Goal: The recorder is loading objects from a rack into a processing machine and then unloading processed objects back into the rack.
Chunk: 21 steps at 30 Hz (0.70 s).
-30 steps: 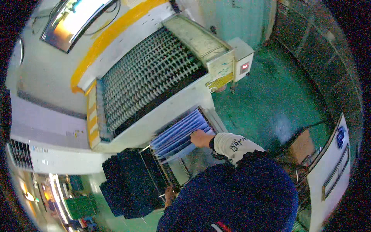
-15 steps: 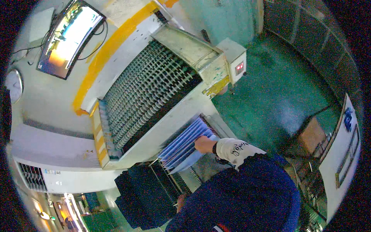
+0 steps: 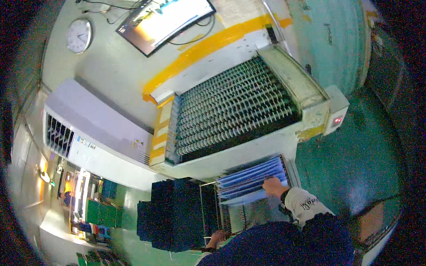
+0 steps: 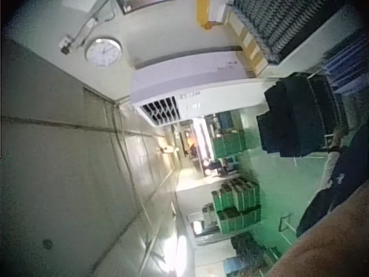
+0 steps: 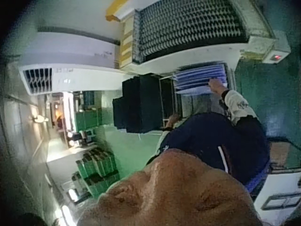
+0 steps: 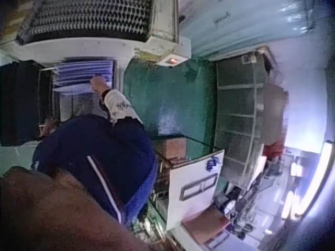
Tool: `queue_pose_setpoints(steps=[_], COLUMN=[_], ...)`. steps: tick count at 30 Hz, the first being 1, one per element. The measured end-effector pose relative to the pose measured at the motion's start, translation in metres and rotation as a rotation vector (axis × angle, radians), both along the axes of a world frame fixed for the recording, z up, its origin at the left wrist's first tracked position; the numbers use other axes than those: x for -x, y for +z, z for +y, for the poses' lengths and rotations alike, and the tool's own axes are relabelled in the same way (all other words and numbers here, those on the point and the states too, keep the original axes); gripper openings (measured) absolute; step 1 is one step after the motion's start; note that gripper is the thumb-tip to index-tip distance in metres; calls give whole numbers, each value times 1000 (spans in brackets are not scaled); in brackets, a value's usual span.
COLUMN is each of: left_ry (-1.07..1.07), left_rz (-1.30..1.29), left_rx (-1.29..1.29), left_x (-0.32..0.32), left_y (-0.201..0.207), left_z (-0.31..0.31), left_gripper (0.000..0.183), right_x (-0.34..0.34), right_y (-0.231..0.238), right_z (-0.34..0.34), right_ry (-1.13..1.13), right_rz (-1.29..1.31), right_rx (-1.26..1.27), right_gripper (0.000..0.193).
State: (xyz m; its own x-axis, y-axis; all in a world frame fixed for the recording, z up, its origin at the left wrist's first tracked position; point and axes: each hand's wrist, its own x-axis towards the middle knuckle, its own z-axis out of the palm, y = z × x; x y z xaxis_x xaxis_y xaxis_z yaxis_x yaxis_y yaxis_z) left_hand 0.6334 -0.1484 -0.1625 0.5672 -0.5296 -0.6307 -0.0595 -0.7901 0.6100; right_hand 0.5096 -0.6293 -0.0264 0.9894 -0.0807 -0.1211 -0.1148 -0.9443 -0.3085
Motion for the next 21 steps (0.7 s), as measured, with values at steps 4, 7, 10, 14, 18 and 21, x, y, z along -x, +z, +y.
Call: queue_pose_setpoints(steps=[4, 7, 10, 14, 18, 21], left_ry=[-112, -585, -904, -490, 46, -722], left_rz=[20, -321, -557, -199, 240, -425], left_rx=[51, 17, -119, -219, 296, 10], left_x=[-16, -18, -19, -15, 4, -6], left_y=[-11, -18, -21, 2, 28, 29], left_z=[7, 4, -8, -7, 10, -6], left_gripper=[36, 30, 26, 28, 33, 36], right_x=[3, 8, 7, -1, 2, 1], right_y=[-5, 0, -12, -17, 4, -5], right_z=[7, 15, 13, 13, 18, 20], right_ry=[-46, -41, -19, -39, -38, -91], right_rz=[-19, -48, 21, 199, 166, 70], right_rx=[43, 110, 148, 144, 112, 125], right_gripper=[12, 14, 16, 21, 23, 20])
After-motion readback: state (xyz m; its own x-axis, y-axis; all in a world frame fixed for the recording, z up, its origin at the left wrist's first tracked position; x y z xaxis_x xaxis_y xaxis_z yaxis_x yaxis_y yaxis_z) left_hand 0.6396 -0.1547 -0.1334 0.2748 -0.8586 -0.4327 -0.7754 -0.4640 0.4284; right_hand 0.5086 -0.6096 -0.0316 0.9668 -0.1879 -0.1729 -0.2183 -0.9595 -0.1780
